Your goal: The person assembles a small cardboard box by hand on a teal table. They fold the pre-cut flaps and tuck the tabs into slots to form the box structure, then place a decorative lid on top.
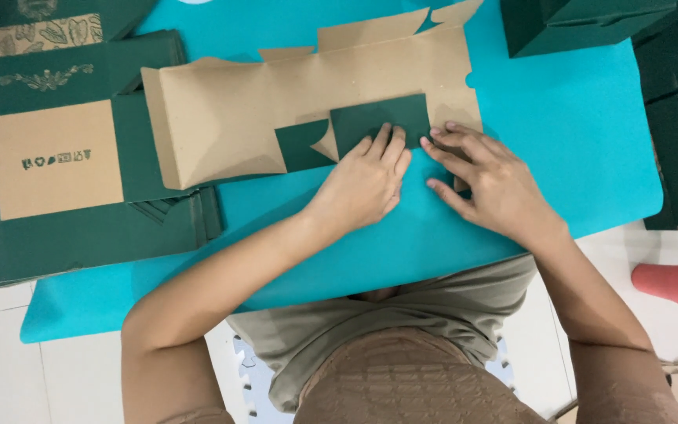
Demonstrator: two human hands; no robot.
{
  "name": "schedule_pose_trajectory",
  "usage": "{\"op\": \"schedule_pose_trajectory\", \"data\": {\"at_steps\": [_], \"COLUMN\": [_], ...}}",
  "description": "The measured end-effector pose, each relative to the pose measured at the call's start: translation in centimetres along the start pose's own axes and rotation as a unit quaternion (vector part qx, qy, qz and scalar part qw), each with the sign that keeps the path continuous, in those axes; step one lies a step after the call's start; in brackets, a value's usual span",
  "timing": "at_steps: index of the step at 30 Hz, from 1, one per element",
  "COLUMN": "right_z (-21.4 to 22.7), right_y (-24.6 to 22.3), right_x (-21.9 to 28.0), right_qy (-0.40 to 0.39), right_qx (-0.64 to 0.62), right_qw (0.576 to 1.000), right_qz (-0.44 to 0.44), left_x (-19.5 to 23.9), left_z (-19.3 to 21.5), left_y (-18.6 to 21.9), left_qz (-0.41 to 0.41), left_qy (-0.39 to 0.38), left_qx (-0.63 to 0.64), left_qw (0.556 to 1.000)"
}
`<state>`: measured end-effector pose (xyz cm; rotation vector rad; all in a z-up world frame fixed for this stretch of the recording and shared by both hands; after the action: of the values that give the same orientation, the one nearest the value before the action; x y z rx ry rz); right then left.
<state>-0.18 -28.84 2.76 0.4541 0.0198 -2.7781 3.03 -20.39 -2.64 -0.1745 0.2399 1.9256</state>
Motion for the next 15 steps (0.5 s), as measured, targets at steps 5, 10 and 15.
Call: {"op": "schedule_pose_trajectory", "data": {"at_steps": [5,10,15], "right_z": [0.6,0.8,0.3], "right_y": [1.9,3.8,5.9], "right_x": [0.6,1.4,0.5], "right_qy": [-0.048,-0.067,-0.035], "right_qx": [-0.105,-0.141,-0.029], "right_qw": [0.993,0.987,0.996], "right_qz": [-0.003,-0.025,-0.080], "left_x": [0.4,0.6,0.6], "left_z": [0.2,1.5,1.6], "left_y": [-0.9,-1.7,-1.6], "left_qz": [-0.041,-0.056,-0.060], "left_qy": [0.062,0.079,0.079], "left_qx": [-0.012,0.055,0.057], "left_qw": [0.997,0.994,0.993]}}
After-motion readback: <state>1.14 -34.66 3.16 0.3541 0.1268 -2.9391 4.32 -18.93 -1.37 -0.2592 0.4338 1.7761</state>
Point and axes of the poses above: each hand's wrist, its own x-axis away from the middle knuckle, its own z-axis out of the back of the hand, y = z × x, the point moved 9 cm from there along -x, towards the middle knuckle, and after that the axes turned 12 degrees about x, right-handed, at the moved point
